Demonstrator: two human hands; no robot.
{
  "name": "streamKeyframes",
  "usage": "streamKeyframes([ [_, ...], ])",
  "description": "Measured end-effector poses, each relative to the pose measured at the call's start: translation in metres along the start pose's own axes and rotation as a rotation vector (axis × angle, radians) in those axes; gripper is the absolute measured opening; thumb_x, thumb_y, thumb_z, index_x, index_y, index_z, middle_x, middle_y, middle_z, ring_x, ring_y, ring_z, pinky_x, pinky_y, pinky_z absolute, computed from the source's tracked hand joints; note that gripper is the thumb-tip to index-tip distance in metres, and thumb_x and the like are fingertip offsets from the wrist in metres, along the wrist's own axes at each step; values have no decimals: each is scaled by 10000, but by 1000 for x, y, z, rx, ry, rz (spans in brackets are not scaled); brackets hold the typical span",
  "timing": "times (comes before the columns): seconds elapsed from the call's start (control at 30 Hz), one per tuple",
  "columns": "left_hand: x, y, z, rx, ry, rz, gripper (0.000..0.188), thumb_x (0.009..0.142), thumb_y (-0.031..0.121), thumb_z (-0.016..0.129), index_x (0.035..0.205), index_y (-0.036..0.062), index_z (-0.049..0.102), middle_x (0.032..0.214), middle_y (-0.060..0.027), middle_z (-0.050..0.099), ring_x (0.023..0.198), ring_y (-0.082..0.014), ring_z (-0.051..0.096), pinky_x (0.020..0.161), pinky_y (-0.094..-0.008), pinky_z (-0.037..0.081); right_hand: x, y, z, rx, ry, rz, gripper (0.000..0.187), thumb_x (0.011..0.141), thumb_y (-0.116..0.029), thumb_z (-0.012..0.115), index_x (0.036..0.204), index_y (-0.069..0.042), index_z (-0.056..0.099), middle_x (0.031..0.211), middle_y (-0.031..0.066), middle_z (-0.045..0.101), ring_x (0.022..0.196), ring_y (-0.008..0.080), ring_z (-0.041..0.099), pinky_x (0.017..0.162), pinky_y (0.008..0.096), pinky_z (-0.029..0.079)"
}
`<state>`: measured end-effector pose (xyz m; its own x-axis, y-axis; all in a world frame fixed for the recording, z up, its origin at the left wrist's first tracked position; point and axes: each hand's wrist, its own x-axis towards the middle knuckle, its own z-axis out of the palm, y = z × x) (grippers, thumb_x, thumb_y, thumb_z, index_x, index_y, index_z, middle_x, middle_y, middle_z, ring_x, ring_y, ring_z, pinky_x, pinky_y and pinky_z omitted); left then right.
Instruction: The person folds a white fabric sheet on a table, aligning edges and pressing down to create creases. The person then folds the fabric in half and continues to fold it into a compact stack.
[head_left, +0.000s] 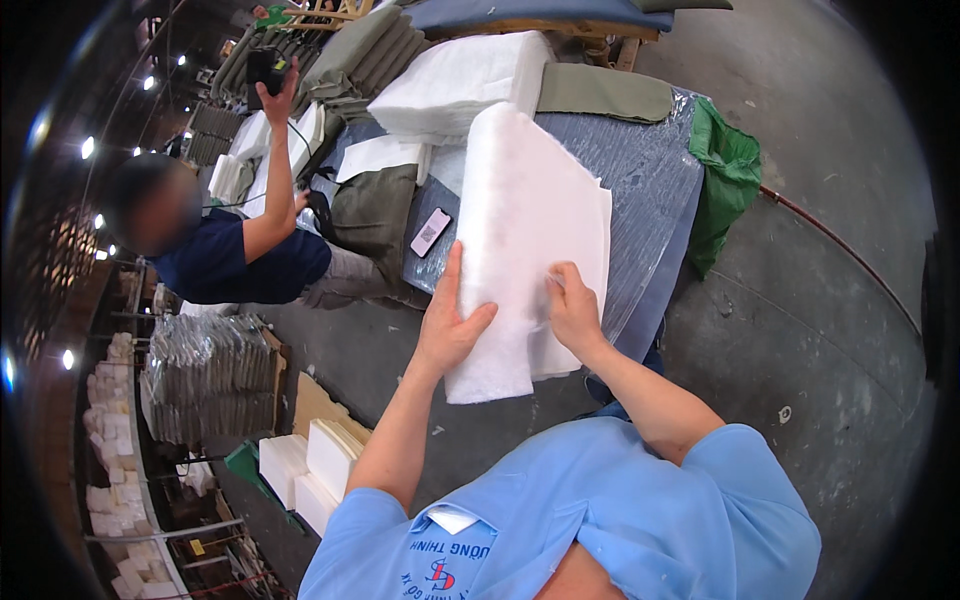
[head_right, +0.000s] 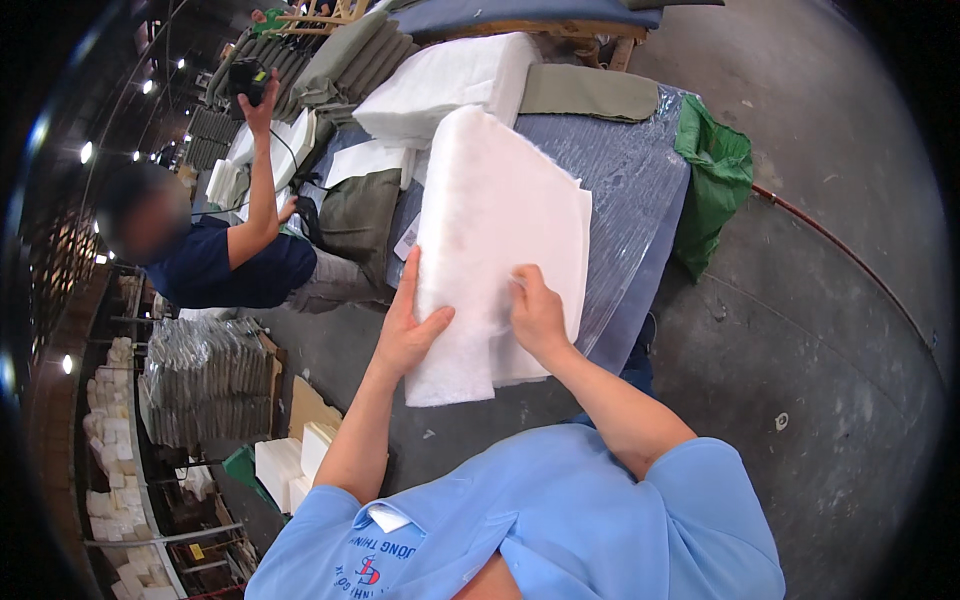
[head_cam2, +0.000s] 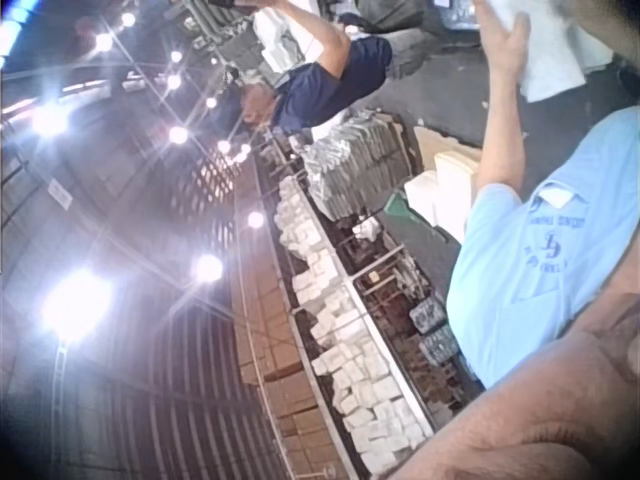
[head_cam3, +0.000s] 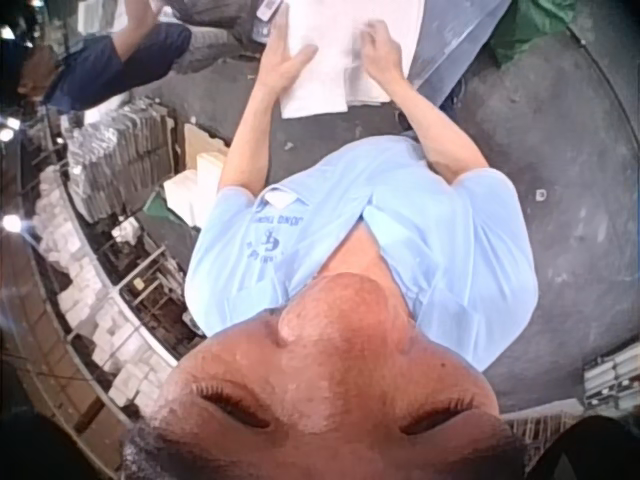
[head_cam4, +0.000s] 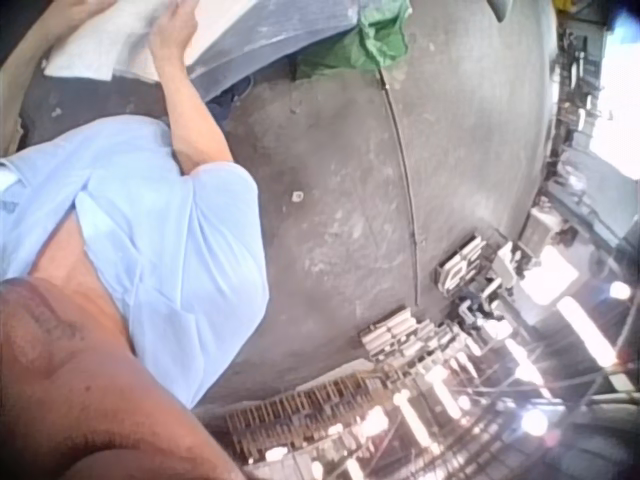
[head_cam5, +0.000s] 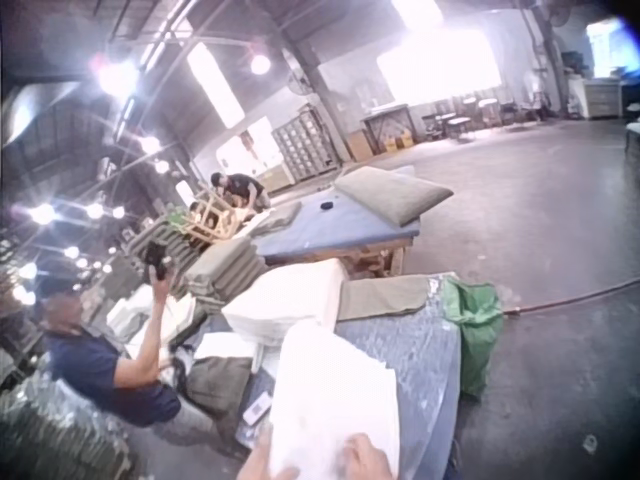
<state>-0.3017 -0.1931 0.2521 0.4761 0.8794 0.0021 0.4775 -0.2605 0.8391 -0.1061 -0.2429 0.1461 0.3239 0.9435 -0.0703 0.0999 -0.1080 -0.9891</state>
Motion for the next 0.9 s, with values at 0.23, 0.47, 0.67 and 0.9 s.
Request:
streamKeyframes([
  [0.23,0,31,9,220,-35,-8,940,889,144,740,1680,78,237,1610,-196,433,1470,-327,442,1231,-400,314,22,-27,17,-45,47,-299,180,1068,-223,575,1025,-49,588,780,223,660,757,426,686,675,488,507],
  [0.47,-6,25,9,265,12,-30,856,905,241,720,1664,263,326,1601,-323,353,1490,-467,377,1204,-434,360,26,-10,14,-85,-24,-260,235,1087,-246,535,981,-43,588,786,225,659,761,428,680,680,486,506],
  [0.67,-6,23,10,333,41,3,810,904,272,715,1635,356,376,1686,-298,193,1508,-491,351,1206,-470,384,21,59,-18,-298,-63,32,211,1078,-228,555,1002,-33,576,778,180,659,722,317,693,660,445,514],
  [0.9,-11,39,18,305,34,-33,798,908,279,707,1628,386,379,1667,-292,234,1428,-505,459,1130,-472,469,11,-23,-25,50,22,-142,188,1068,-204,576,1165,-45,604,850,88,702,748,189,689,665,378,516],
])
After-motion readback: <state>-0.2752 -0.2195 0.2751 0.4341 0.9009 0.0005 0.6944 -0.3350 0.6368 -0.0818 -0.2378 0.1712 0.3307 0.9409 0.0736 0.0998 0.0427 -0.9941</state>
